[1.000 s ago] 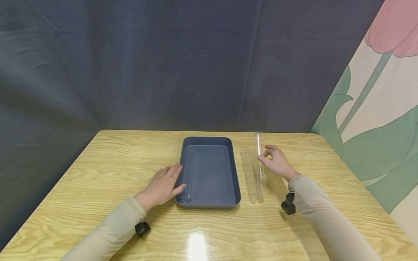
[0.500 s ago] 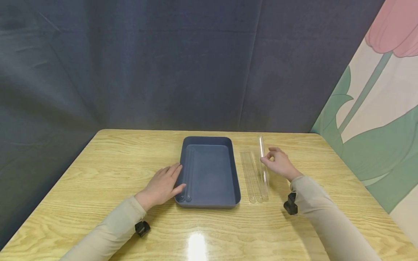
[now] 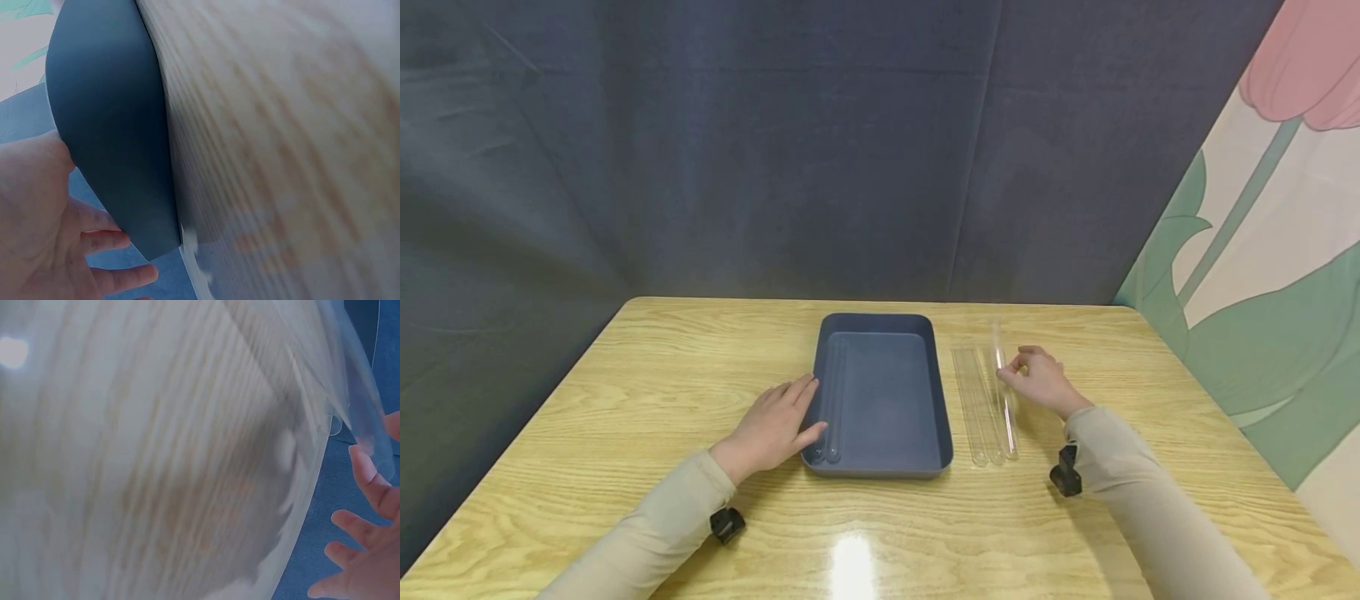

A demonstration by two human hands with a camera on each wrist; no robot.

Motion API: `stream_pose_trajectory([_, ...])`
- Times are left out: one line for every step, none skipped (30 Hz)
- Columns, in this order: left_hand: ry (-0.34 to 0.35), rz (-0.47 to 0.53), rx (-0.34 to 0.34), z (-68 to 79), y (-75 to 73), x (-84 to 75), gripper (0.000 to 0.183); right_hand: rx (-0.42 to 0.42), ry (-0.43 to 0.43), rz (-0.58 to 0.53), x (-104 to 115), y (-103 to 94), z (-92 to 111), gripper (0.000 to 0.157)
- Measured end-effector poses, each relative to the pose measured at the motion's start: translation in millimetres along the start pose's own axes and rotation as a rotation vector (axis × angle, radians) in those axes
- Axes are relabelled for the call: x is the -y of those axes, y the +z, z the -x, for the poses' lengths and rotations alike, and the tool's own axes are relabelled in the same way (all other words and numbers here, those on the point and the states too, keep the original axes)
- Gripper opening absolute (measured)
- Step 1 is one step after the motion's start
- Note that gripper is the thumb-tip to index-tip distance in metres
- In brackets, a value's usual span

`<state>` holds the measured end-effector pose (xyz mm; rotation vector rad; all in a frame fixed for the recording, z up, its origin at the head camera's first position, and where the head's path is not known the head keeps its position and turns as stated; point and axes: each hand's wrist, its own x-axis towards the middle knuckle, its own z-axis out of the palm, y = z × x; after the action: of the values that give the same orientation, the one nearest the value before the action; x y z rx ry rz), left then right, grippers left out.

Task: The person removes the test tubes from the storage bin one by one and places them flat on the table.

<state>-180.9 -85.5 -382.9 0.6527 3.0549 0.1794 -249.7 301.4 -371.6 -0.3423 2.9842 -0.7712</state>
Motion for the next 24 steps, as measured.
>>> stream_pose_trajectory([-0.001, 0.0, 0.002, 0.1, 0.0, 0.0, 0.067, 0.001, 0.001, 0.003, -1, 1.0, 0, 0.034])
stream_pose_trajectory([-0.001, 0.002, 0.003, 0.2, 0.0, -0.1, 0.067, 0.0, 0.001, 0.008, -1, 2.0, -1, 0.034])
stream_pose_trajectory([-0.002, 0.003, 0.005, 0.4, -0.1, -0.2, 0.067, -0.001, 0.001, 0.011, -2, 3.1, -1, 0.034])
stream_pose_trajectory([-0.001, 0.005, 0.005, 0.6, -0.2, -0.4, 0.067, -0.003, 0.001, 0.017, -3, 4.1, -1, 0.033])
stream_pose_trajectory([-0.002, 0.008, 0.007, 0.7, -0.3, -0.6, 0.067, -0.006, -0.001, 0.023, -3, 5.2, -1, 0.033])
stream_pose_trajectory([-0.002, 0.008, 0.008, 0.7, -0.3, -0.7, 0.067, -0.007, 0.001, 0.026, -3, 6.1, -1, 0.032])
stream_pose_trajectory([-0.002, 0.006, 0.007, 0.7, -0.2, -0.7, 0.067, -0.008, 0.003, 0.03, -3, 7.1, -1, 0.032])
stream_pose_trajectory([-0.002, 0.006, 0.006, 0.6, -0.1, -0.7, 0.067, -0.011, 0.003, 0.036, -3, 8.0, -1, 0.032])
stream_pose_trajectory([-0.003, 0.004, 0.007, 0.5, 0.0, -0.7, 0.067, -0.012, 0.006, 0.041, -3, 8.9, -1, 0.031])
stream_pose_trajectory([-0.004, 0.003, 0.007, 0.2, 0.3, -0.6, 0.067, -0.012, 0.009, 0.044, -3, 9.5, -1, 0.031])
stream_pose_trajectory([-0.004, 0.0, 0.007, 0.1, 0.4, -0.6, 0.067, -0.011, 0.011, 0.046, -2, 9.9, 0, 0.032])
stream_pose_trajectory([-0.004, -0.002, 0.005, 0.0, 0.5, -0.6, 0.067, -0.009, 0.013, 0.048, -1, 10.4, 0, 0.032])
stream_pose_trajectory([-0.005, -0.002, 0.005, 0.0, 0.5, -0.6, 0.067, -0.008, 0.013, 0.047, 0, 10.7, 1, 0.031])
stream_pose_trajectory([-0.005, 0.0, 0.006, 0.2, 0.3, -0.8, 0.067, -0.003, 0.014, 0.047, 0, 11.0, 1, 0.032])
stream_pose_trajectory([-0.004, 0.001, 0.004, 0.3, 0.4, -0.7, 0.066, 0.001, 0.015, 0.047, 0, 11.2, 2, 0.032])
stream_pose_trajectory([-0.002, 0.002, 0.001, 0.4, 0.5, -0.7, 0.066, 0.006, 0.016, 0.047, 0, 11.4, 2, 0.032])
stream_pose_trajectory([0.001, 0.002, -0.003, 0.6, 0.4, -0.7, 0.066, 0.012, 0.017, 0.044, 0, 11.8, 2, 0.032])
stream_pose_trajectory([0.001, 0.002, -0.002, 0.8, 0.3, -0.7, 0.066, 0.015, 0.021, 0.044, -1, 12.4, 2, 0.032])
stream_pose_trajectory([0.002, 0.002, -0.001, 0.8, 0.4, -0.7, 0.067, 0.018, 0.023, 0.046, -1, 12.8, 1, 0.032])
stream_pose_trajectory([0.003, 0.001, -0.001, 0.9, 0.6, -0.6, 0.067, 0.02, 0.025, 0.048, -2, 13.3, 1, 0.032])
stream_pose_trajectory([0.004, 0.0, -0.004, 0.8, 1.0, -0.3, 0.067, 0.022, 0.028, 0.049, -2, 13.8, 1, 0.032])
stream_pose_trajectory([0.006, -0.002, -0.005, 0.8, 1.1, -0.2, 0.067, 0.023, 0.029, 0.049, -2, 14.3, 1, 0.032])
stream_pose_trajectory([0.005, -0.003, -0.005, 1.0, 1.2, -0.2, 0.067, 0.022, 0.028, 0.051, -2, 14.9, 1, 0.032])
stream_pose_trajectory([0.005, -0.003, -0.002, 1.0, 1.4, -0.2, 0.067, 0.02, 0.025, 0.056, -2, 15.7, 0, 0.031])
